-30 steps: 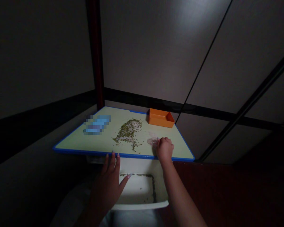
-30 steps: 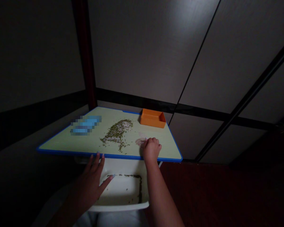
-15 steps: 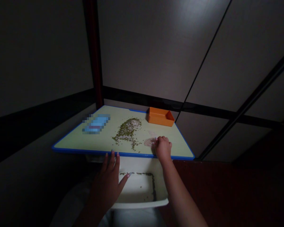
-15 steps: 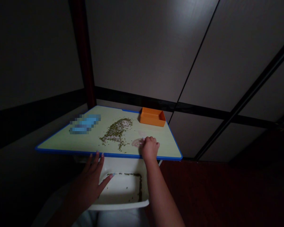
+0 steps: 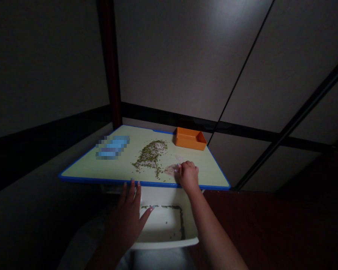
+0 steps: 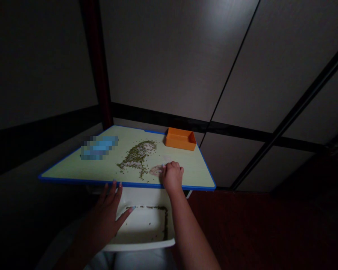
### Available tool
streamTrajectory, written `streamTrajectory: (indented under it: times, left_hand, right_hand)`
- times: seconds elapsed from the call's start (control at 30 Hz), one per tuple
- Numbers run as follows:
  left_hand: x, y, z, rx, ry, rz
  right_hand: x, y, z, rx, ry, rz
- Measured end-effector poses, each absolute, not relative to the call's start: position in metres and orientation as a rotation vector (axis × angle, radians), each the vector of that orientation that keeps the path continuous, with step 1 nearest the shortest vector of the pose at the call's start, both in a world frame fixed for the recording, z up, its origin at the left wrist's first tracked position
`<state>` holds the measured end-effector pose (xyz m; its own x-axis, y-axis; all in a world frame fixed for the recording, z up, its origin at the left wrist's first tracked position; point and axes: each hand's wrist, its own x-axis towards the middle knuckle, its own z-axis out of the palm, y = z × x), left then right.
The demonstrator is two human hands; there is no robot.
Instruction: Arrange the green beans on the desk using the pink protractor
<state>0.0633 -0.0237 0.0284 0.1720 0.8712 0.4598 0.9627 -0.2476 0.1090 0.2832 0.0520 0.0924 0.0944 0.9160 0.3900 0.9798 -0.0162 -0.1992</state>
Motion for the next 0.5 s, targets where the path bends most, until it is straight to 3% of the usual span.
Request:
streamTrajectory:
  times: [0.5]
  left_hand:
    - [0.0609,-0.0212,0.0218,-2.241,-1.779,-0.672]
  right_hand:
    - [0.292,0.0514,0.0934,-2.103,-1.627,-0.244]
